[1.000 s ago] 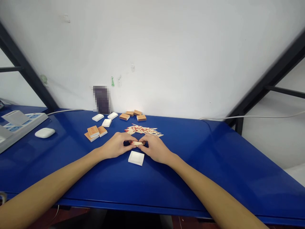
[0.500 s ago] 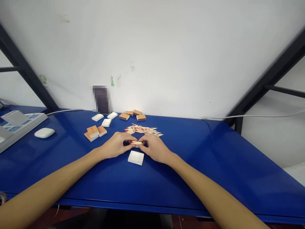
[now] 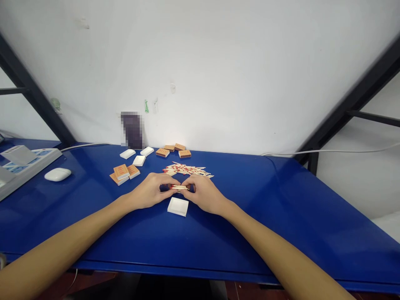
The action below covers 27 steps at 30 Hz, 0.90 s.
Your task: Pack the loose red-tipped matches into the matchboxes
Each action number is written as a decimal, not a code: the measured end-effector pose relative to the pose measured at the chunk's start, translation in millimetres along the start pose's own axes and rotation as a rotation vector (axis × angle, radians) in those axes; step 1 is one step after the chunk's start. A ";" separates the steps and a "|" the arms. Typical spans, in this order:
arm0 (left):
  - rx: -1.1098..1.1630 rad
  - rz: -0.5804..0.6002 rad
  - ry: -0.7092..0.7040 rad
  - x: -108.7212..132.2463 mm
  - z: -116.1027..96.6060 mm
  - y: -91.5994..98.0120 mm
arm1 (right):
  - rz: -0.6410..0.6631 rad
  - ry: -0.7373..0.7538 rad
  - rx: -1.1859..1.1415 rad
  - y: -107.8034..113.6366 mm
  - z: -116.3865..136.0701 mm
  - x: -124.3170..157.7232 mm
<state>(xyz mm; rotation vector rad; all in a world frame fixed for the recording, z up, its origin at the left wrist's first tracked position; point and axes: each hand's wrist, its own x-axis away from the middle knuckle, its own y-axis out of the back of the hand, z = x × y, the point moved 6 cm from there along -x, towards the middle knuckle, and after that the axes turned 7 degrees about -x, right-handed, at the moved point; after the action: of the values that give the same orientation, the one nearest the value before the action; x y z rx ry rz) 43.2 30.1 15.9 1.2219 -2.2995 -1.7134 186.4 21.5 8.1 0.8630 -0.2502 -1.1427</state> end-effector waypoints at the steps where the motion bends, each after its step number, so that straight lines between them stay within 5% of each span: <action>1: 0.003 -0.005 -0.005 0.5 -1.9 0.8 | 0.003 0.005 -0.007 0.6 1.6 1.0; 27: -0.024 0.123 -0.092 10.3 -22.8 1.6 | 0.140 0.034 0.000 -5.1 17.3 14.5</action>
<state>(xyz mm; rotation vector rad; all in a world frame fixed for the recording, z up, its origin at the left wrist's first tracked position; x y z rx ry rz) 45.4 5.9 21.9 0.9948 -2.3420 -1.7851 178.9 0.0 12.5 0.8508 -0.2782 -0.9966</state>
